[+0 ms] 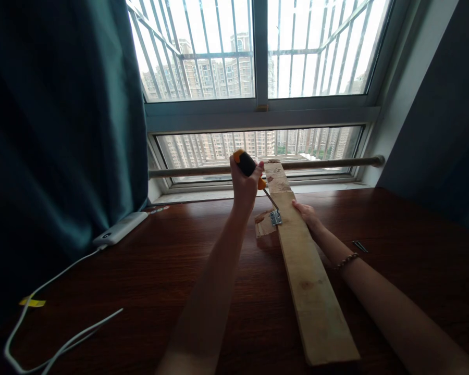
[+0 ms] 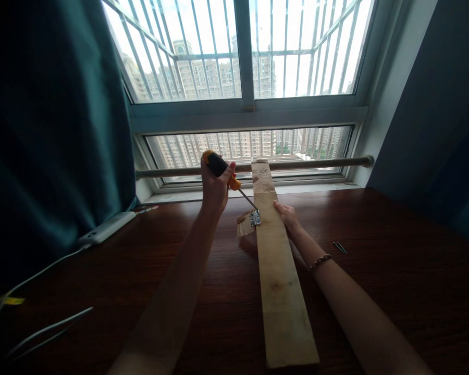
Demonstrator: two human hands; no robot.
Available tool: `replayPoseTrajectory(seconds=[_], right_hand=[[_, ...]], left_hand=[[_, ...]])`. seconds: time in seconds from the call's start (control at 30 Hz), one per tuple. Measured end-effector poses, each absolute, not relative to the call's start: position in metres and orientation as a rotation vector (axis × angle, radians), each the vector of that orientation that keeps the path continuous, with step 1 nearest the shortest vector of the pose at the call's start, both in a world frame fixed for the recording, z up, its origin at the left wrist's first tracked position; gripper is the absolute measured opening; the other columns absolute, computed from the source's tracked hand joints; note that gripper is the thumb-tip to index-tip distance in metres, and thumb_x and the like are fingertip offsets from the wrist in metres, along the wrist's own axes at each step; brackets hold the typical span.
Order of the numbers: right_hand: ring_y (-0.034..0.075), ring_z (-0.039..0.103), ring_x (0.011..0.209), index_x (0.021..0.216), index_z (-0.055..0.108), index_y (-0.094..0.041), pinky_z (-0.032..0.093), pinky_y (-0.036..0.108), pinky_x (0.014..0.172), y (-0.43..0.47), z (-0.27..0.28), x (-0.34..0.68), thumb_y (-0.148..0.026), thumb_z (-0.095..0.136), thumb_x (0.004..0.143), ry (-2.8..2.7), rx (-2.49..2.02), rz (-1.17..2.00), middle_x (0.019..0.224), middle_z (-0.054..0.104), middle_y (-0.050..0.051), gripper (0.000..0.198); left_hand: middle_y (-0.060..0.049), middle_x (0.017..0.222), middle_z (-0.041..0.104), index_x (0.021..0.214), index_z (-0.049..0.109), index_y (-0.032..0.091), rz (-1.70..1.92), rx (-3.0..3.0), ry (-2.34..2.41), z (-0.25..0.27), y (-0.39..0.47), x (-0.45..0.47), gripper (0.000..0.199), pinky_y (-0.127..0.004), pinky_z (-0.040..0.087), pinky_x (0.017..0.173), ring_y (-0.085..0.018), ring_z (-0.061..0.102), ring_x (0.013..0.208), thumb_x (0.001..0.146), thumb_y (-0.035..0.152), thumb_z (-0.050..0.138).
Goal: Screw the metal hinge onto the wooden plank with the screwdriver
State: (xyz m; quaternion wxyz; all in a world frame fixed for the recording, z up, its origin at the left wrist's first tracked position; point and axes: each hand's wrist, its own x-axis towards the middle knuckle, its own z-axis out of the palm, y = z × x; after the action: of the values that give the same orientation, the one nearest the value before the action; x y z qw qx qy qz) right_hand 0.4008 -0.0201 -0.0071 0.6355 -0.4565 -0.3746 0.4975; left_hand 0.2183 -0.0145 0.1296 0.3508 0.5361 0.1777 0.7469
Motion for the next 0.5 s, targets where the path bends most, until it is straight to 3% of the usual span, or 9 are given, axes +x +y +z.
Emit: replayPoseTrajectory(seconds=[0.17,0.33,0.5], right_hand=[[0.019,0.065,0.058,0.076,0.065,-0.011,0.055,0.029,0.053,-0.018,-0.010,0.402,-0.038,0.067,0.071,-0.860,-1.031,1.152,0.070,0.071,0.007,0.027],[0.021,0.066,0.059,0.079,0.066,-0.011,0.056,0.032,0.056,-0.017,-0.012,0.402,-0.039,0.066,0.073,-0.835,-1.027,1.193,0.072,0.071,0.008,0.029],[0.018,0.064,0.052,0.074,0.067,-0.011,0.054,0.028,0.050,-0.019,-0.010,0.400,-0.035,0.065,0.074,-0.830,-1.036,1.142,0.066,0.070,0.007,0.024]], left_hand=[[0.003,0.072,0.050,0.088,0.045,0.024,1.768,1.521,0.365,0.137,-0.027,0.219,0.039,-0.025,0.045,0.060,-0.010,0.052,0.062,0.062,0.021,0.074],[0.003,0.074,0.048,0.087,0.049,0.022,1.763,1.715,0.464,0.142,-0.038,0.218,0.041,-0.026,0.041,0.065,-0.013,0.051,0.070,0.057,0.010,0.074],[0.004,0.072,0.046,0.086,0.040,0.022,1.780,1.897,0.591,0.147,-0.051,0.219,0.047,-0.026,0.036,0.060,-0.012,0.046,0.063,0.055,0.002,0.069]])
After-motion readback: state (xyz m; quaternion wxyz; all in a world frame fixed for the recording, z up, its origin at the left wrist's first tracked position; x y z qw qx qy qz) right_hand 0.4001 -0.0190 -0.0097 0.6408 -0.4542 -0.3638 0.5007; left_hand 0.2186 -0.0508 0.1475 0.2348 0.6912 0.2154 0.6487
